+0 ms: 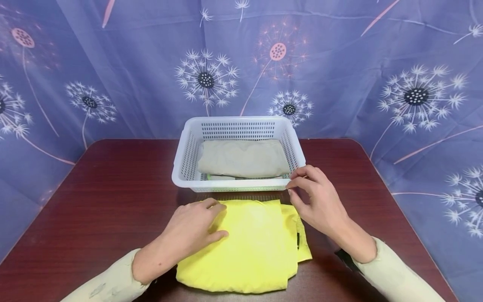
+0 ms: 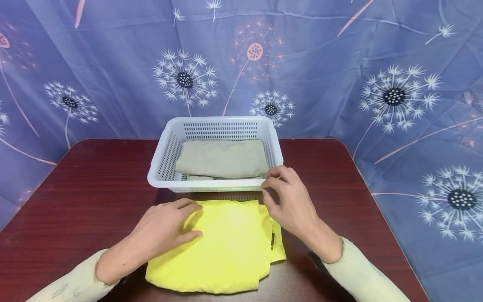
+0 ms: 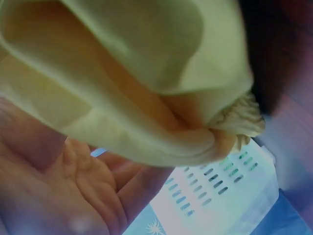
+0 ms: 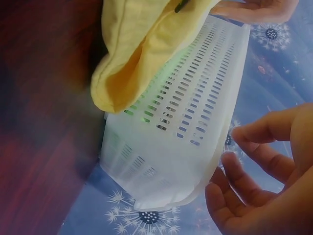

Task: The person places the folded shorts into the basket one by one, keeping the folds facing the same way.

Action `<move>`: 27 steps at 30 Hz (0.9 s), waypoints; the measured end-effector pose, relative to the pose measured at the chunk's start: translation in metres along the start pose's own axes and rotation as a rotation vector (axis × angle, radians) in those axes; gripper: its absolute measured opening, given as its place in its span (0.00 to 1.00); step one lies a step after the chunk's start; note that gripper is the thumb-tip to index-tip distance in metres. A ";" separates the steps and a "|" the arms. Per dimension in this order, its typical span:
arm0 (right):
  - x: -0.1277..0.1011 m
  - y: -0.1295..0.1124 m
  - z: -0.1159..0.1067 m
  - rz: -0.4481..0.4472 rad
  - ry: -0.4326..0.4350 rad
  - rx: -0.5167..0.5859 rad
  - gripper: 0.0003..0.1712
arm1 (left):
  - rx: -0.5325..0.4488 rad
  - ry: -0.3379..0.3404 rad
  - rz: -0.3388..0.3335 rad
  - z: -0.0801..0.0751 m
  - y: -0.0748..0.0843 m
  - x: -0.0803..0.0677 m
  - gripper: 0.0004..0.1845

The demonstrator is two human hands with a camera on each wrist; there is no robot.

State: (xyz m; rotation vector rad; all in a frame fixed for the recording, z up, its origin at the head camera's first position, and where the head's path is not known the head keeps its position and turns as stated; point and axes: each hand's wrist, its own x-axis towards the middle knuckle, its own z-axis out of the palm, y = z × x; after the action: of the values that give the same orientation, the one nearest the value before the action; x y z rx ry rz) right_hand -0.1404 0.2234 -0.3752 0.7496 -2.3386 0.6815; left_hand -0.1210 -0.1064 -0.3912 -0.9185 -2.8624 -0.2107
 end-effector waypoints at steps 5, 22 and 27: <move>-0.005 -0.002 -0.003 0.005 0.010 0.001 0.09 | -0.022 0.060 -0.049 -0.004 -0.004 -0.006 0.29; -0.023 -0.008 -0.006 0.110 -0.040 -0.044 0.09 | -0.138 0.115 -0.260 -0.009 -0.025 -0.033 0.35; -0.029 -0.007 -0.004 0.182 -0.082 -0.061 0.10 | -0.176 0.032 -0.313 -0.009 -0.036 -0.034 0.40</move>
State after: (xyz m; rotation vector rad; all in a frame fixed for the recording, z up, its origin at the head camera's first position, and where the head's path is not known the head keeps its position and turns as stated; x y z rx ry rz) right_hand -0.1145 0.2307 -0.3895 0.5519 -2.5128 0.6646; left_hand -0.1143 -0.1561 -0.3915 -0.4785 -2.9792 -0.5101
